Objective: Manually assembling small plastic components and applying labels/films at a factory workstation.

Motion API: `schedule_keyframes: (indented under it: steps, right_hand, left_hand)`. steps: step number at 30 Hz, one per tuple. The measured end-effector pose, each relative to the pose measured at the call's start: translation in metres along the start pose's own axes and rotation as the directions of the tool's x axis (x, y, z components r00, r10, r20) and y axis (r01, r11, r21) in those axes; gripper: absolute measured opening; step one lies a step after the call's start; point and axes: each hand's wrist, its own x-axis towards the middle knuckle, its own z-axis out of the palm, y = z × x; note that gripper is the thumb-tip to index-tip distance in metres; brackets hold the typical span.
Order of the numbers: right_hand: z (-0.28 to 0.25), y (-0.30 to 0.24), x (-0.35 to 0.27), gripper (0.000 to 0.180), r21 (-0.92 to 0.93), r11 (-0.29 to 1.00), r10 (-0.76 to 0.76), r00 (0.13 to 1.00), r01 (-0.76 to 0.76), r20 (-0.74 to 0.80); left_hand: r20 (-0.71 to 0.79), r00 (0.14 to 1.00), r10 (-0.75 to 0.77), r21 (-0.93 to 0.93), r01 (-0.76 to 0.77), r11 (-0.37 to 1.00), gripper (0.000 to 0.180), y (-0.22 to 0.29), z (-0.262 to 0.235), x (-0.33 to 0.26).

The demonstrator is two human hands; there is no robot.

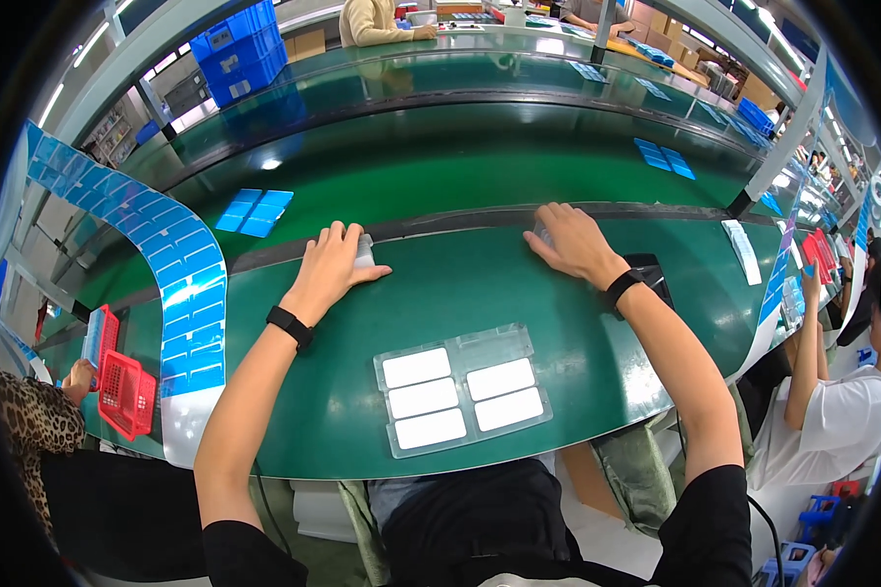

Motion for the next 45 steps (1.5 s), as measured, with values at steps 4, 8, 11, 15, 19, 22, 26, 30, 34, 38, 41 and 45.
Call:
schedule_keyframes:
  steps: [4,8,11,15,19,22,26,30,34,38,41,45]
  right_hand:
    - [-0.002,0.000,0.000,0.044,0.011,1.000,-0.010,1.000,0.010,-0.012]
    - [-0.003,0.000,0.000,0.046,0.017,1.000,-0.013,1.000,0.013,0.001]
    - [-0.001,0.001,-0.002,0.047,0.020,1.000,-0.003,1.000,0.004,-0.015]
    - [-0.001,0.003,-0.004,0.048,-0.012,0.999,-0.032,0.999,0.032,-0.024]
    - [-0.010,0.000,-0.002,0.043,0.044,0.999,0.011,0.999,-0.013,0.044]
    - [-0.043,-0.004,0.004,0.067,0.224,0.957,0.123,0.958,-0.183,0.259]
    - [-0.067,0.017,-0.002,0.101,0.391,0.883,0.088,0.910,-0.259,0.405]
    - [-0.078,0.023,-0.004,0.123,0.372,0.890,0.029,0.849,-0.262,0.528]
    - [-0.071,0.029,-0.002,0.114,0.261,0.948,0.016,0.844,-0.184,0.536]
    - [-0.073,0.027,0.003,0.095,0.295,0.931,0.008,0.821,-0.214,0.571]
    - [-0.074,0.026,0.006,0.086,0.255,0.938,0.038,0.801,-0.235,0.598]
    - [-0.077,0.023,0.008,0.082,0.252,0.944,0.029,0.814,-0.213,0.581]
  left_hand:
    - [0.002,1.000,-0.012,-0.008,0.012,1.000,0.074,-0.001,0.000,-0.002]
    - [-0.062,0.998,-0.016,-0.044,0.014,0.999,0.079,0.000,-0.003,-0.007]
    - [-0.015,1.000,-0.008,-0.098,0.007,0.995,0.081,-0.005,-0.006,-0.009]
    - [-0.025,1.000,-0.016,-0.144,0.012,0.990,0.081,-0.005,-0.007,-0.007]
    - [0.008,1.000,-0.019,-0.133,0.020,0.991,0.083,-0.007,-0.009,-0.008]
    - [0.036,0.999,-0.021,-0.204,0.028,0.979,0.086,-0.009,-0.015,-0.009]
    - [0.087,0.996,0.031,-0.322,-0.002,0.947,0.091,-0.019,-0.024,-0.008]
    - [0.131,0.989,0.062,-0.342,-0.013,0.940,0.093,-0.024,-0.029,-0.003]
    - [0.135,0.989,0.064,-0.347,-0.014,0.938,0.092,-0.023,-0.028,-0.002]
    - [0.127,0.989,0.075,-0.334,-0.028,0.942,0.088,-0.022,-0.028,-0.003]
    - [0.132,0.988,0.080,-0.320,-0.034,0.947,0.086,-0.024,-0.025,-0.002]
    - [0.110,0.990,0.085,-0.304,-0.048,0.952,0.086,-0.030,-0.024,-0.003]
